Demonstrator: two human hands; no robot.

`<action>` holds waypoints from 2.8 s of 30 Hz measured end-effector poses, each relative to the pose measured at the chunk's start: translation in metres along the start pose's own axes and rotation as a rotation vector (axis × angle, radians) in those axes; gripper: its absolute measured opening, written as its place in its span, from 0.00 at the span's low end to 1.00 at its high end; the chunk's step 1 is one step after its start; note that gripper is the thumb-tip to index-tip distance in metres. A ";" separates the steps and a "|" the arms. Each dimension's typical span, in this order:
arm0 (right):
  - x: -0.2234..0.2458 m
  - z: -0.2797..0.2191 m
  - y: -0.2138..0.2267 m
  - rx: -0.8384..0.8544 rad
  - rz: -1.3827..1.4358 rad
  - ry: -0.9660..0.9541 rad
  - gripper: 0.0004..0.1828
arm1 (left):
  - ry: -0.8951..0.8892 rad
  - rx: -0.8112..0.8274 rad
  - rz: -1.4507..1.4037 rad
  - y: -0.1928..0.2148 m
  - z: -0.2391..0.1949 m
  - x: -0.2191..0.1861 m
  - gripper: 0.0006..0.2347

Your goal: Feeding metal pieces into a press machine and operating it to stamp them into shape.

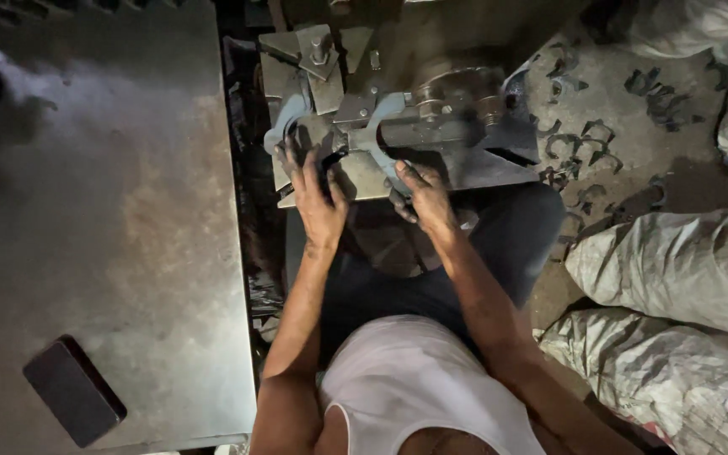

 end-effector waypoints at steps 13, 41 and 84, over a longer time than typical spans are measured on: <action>0.002 0.000 -0.004 -0.015 0.021 -0.066 0.18 | -0.093 -0.128 0.071 0.037 0.034 -0.032 0.22; -0.043 0.016 0.037 -0.110 0.098 -0.255 0.16 | -0.396 0.131 0.035 -0.039 -0.045 -0.056 0.17; 0.026 0.013 0.040 0.160 -0.895 0.827 0.20 | -0.189 0.398 -0.076 -0.108 -0.019 -0.037 0.04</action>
Point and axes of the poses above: each hand's wrist, its own z-axis towards the middle knuckle, its own y-axis out of the back of the hand, x = y × z, the point moved 8 cm from there along z, towards the middle knuckle, and after that the axes turned 11 degrees about y, right-handed, at the moved point
